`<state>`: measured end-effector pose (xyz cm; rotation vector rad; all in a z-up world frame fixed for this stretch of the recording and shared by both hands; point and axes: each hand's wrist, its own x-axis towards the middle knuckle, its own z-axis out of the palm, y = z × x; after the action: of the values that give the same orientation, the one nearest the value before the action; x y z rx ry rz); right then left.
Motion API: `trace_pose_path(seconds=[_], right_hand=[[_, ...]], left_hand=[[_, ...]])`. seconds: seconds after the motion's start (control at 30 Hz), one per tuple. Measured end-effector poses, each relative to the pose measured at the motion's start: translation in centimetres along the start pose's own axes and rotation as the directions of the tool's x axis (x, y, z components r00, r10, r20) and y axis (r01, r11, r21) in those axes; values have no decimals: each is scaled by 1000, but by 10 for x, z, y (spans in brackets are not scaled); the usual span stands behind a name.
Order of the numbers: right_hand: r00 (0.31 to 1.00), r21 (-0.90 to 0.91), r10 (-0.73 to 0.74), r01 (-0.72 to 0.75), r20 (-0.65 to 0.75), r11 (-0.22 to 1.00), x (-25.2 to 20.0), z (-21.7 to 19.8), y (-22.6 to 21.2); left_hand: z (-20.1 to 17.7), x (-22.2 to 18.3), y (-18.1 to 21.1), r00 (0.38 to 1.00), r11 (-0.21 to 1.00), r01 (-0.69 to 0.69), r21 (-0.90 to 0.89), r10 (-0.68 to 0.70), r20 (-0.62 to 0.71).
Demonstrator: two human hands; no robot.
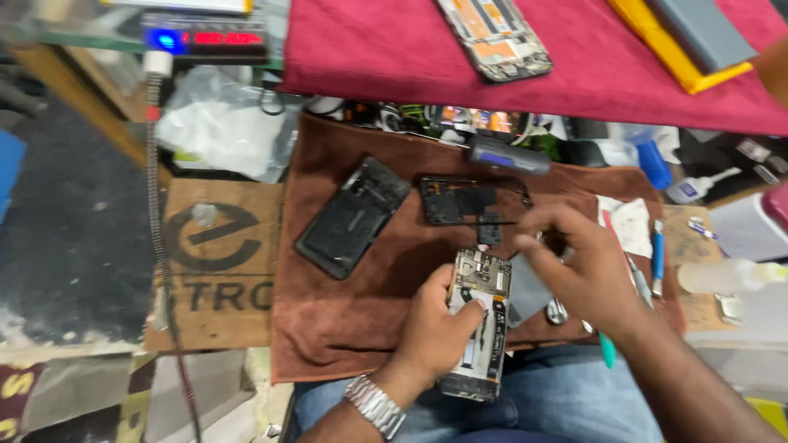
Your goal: The person disassembles a smartphone, removes the motherboard, and uses a red plastic tool to pry and adjust components on the circuit board. They then reassemble the phone by placing the motherboard back into the chassis and connecting the battery.
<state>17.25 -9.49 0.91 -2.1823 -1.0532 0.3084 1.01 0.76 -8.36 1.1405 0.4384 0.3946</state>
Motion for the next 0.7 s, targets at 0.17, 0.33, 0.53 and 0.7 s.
trace_pose_path(seconds=[0.17, 0.33, 0.53, 0.7], right_hand=[[891, -212, -426, 452, 159, 867, 34, 71, -94], [950, -446, -236, 306, 205, 841, 58, 131, -133], [974, -386, -168, 216, 155, 897, 66, 143, -128], [909, 425, 182, -342, 374, 838, 77, 147, -106]], left_hand=[[-7, 9, -10, 994, 951, 5, 308, 29, -103], [-18, 19, -26, 994, 897, 45, 440, 5, -113], [-23, 22, -25, 996, 902, -1, 432, 41, -83], [-21, 14, -8, 996, 944, -66, 323, 83, -39]])
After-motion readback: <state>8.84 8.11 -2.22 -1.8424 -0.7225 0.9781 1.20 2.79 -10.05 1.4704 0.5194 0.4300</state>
